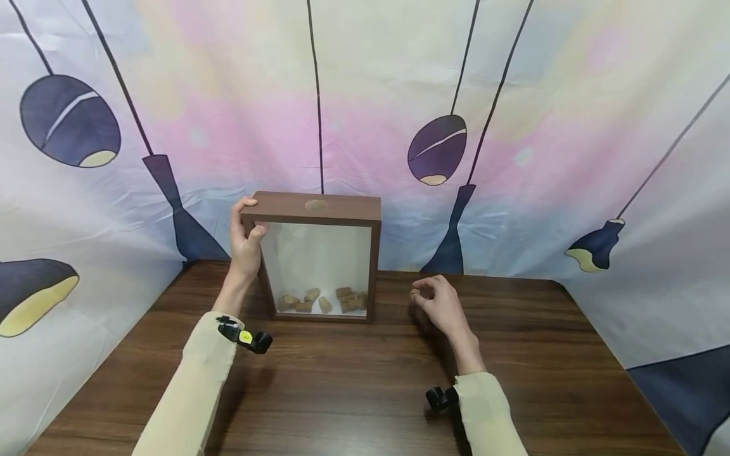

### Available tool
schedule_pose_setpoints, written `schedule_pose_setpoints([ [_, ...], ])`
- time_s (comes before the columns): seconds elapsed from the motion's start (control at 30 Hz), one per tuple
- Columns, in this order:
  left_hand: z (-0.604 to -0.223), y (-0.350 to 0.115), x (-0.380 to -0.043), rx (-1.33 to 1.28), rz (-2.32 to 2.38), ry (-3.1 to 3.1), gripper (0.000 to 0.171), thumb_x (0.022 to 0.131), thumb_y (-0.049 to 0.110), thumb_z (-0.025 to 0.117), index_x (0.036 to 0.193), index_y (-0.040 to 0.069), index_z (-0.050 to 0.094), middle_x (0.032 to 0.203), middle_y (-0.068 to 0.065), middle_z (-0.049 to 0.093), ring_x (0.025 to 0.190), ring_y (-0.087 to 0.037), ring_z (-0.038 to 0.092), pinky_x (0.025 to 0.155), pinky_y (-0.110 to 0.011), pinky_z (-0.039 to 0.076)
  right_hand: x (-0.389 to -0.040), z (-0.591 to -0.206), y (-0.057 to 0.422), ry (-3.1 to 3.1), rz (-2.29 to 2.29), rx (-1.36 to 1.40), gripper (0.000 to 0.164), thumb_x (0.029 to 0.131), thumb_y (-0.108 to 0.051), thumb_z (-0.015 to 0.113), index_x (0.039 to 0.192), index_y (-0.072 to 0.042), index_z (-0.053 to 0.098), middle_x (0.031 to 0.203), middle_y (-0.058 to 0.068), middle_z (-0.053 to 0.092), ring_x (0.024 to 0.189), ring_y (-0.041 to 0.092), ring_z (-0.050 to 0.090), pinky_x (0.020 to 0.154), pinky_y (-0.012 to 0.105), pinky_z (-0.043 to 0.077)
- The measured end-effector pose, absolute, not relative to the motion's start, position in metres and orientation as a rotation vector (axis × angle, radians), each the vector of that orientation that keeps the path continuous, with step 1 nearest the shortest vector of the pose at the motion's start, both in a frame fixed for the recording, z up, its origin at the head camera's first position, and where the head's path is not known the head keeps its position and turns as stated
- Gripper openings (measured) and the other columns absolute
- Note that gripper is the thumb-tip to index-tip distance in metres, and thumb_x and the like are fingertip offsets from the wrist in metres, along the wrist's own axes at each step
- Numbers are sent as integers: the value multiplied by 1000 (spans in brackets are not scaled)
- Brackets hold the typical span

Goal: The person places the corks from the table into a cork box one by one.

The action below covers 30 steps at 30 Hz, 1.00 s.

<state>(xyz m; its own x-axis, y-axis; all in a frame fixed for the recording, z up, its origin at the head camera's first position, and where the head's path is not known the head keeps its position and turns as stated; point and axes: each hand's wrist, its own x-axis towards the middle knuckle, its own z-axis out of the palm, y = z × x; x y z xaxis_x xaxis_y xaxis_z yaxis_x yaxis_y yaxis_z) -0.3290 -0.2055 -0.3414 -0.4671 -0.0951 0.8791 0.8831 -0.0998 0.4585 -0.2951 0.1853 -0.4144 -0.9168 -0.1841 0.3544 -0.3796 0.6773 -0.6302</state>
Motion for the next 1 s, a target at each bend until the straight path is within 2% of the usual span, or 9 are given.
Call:
schedule_pose_setpoints([
  [0.13,-342,-206,-329,-923,-1660,-1421,58,94,34,66,132,-1,41,142,-8,46,90,-13,45,76,-25,38,-292,-406,183,-2579,1111,444,25,91,-18,72,114,-7,73,110,11,64,86,22,56,77,35,48],
  [0.27,-342,-205,-330,-918,-1650,-1416,62,93,39,68,132,-2,40,134,-6,49,90,-13,45,75,-24,38,-288,-396,179,-2510,1146,447,28,91,-22,73,116,-9,73,110,9,64,82,16,56,71,26,47],
  [0.47,-344,-205,-330,-918,-1660,-1417,69,90,47,69,132,-1,41,122,-2,50,84,-11,44,73,-24,38,-278,-373,174,-2395,1186,482,29,89,-22,75,115,-10,74,109,10,64,78,11,58,68,20,47],
  [0.77,-344,-205,-331,-906,-1642,-1438,69,92,43,68,132,-5,38,137,-5,48,87,-12,45,75,-24,39,-275,-340,168,-2291,1237,549,27,89,-22,76,114,-13,75,110,9,66,78,10,57,68,17,46],
  [1.0,-342,-203,-332,-931,-1666,-1404,69,90,48,69,132,0,42,121,-2,52,79,-11,43,72,-24,38,-259,-297,148,-2100,1270,573,24,86,-3,74,109,3,74,109,19,65,73,4,51,65,13,42],
])
